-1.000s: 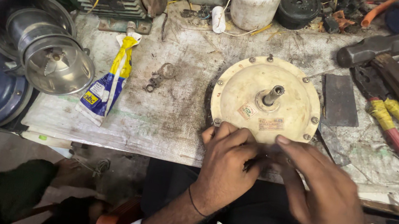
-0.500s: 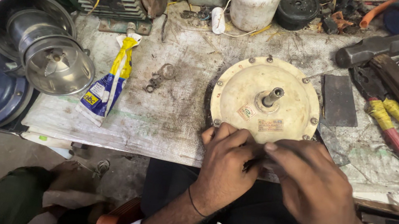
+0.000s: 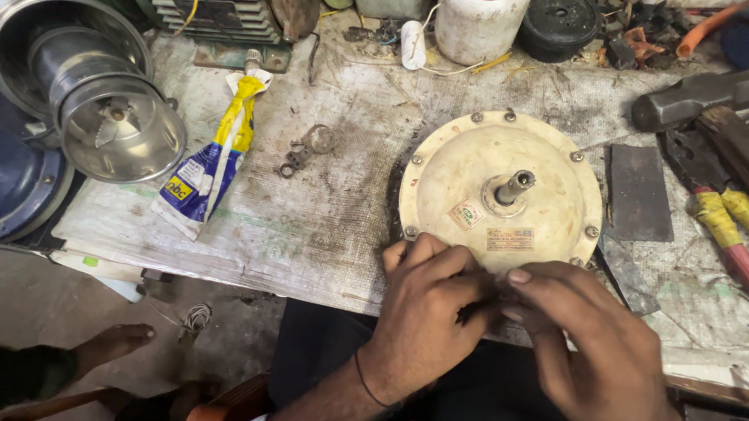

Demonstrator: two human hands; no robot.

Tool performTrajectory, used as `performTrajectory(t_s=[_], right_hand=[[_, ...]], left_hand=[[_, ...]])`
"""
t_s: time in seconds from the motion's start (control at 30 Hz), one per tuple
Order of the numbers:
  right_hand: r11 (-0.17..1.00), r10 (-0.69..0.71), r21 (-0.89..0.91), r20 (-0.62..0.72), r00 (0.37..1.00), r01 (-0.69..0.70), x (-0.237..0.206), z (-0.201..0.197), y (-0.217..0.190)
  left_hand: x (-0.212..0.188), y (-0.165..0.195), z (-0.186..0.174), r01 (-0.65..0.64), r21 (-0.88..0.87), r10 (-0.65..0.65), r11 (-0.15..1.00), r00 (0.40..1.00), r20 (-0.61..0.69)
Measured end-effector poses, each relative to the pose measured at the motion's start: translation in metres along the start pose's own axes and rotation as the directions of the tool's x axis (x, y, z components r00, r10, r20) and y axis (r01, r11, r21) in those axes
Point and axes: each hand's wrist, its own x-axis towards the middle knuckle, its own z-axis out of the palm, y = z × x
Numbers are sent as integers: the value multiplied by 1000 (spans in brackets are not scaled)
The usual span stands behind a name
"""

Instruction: The person uses a chisel and hammer to scrape copper windings on a motor rotor, then places the rotor into a stator housing. They then use a hammer and screwdriver to remove and reinsert screws on a circular metal cover plate.

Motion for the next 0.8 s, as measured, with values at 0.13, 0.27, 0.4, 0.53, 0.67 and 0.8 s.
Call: performTrajectory(t_s=[0.13, 0.27, 0.4, 0.53, 0.67, 0.8], right_hand=[[997, 82, 5, 3, 997, -82, 0, -1, 9], [998, -19, 58, -10, 1000, 20, -3, 1, 8], [977, -25, 210, -61, 998, 37, 0, -8, 0], [965, 213, 232, -436, 874, -119, 7, -29, 6], [898, 205, -264, -461, 864, -353, 8, -42, 37], [738, 245, -545, -334, 910, -398, -8, -43, 74]], left_hand=[[0, -1, 1, 1, -21, -1, 1000, 1000, 5], [-2, -2, 1, 7, 28, -7, 1000, 1000, 26], [1, -4, -2, 8, -37, -8, 999, 1000, 8], [3, -4, -7, -18, -63, 19, 998, 1000, 13], [5, -3, -11, -2, -53, 4, 999, 999, 49], [6, -4, -14, 18, -71, -13, 997, 997, 72]])
